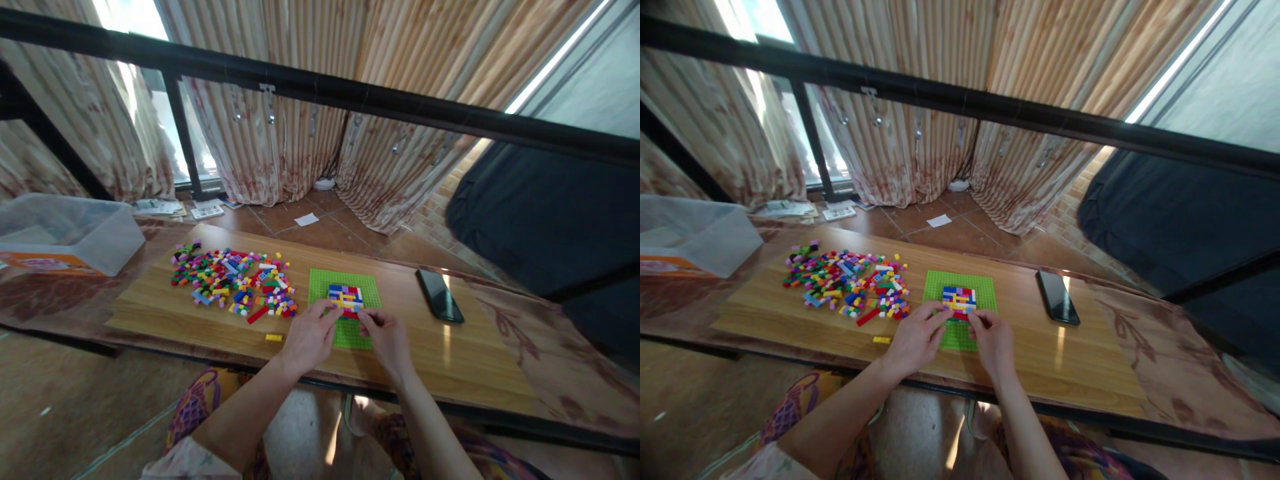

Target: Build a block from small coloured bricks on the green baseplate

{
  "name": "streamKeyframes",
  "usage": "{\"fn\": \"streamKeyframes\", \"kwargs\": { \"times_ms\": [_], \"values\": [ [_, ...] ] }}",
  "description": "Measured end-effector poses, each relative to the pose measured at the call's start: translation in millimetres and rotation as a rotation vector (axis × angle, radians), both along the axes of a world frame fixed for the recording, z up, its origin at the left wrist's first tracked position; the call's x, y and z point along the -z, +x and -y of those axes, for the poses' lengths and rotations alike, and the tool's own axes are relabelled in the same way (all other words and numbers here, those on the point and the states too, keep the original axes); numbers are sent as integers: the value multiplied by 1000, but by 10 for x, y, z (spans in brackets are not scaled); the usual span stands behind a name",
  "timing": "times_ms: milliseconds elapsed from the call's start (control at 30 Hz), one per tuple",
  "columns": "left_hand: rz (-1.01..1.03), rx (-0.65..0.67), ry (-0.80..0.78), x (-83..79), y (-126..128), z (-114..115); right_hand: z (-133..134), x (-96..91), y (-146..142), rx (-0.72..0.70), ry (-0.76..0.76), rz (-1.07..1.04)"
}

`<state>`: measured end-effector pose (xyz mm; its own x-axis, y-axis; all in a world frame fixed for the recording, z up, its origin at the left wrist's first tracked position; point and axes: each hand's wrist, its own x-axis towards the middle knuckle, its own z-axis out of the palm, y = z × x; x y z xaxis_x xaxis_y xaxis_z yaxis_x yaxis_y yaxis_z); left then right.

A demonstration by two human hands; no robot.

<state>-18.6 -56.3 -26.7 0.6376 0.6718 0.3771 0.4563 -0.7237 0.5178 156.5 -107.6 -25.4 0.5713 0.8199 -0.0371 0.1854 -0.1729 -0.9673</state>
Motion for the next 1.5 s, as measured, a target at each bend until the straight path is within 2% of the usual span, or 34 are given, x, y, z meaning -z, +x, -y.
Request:
{"fn": "streamKeyframes", "kwargs": {
  "times_ms": [400, 600, 900, 1500],
  "values": [
    [-147, -50, 48, 26, 64, 55, -1, 106, -21, 110, 49, 63],
    [-180, -72, 77, 59, 88, 71, 99, 198, 30, 170, 65, 60],
    [-213, -105, 113, 72, 124, 104, 80, 217, 44, 150, 12, 97],
    [-263, -125, 132, 116, 155, 116, -49, 161, 110, 135, -56, -93]
  ]
}}
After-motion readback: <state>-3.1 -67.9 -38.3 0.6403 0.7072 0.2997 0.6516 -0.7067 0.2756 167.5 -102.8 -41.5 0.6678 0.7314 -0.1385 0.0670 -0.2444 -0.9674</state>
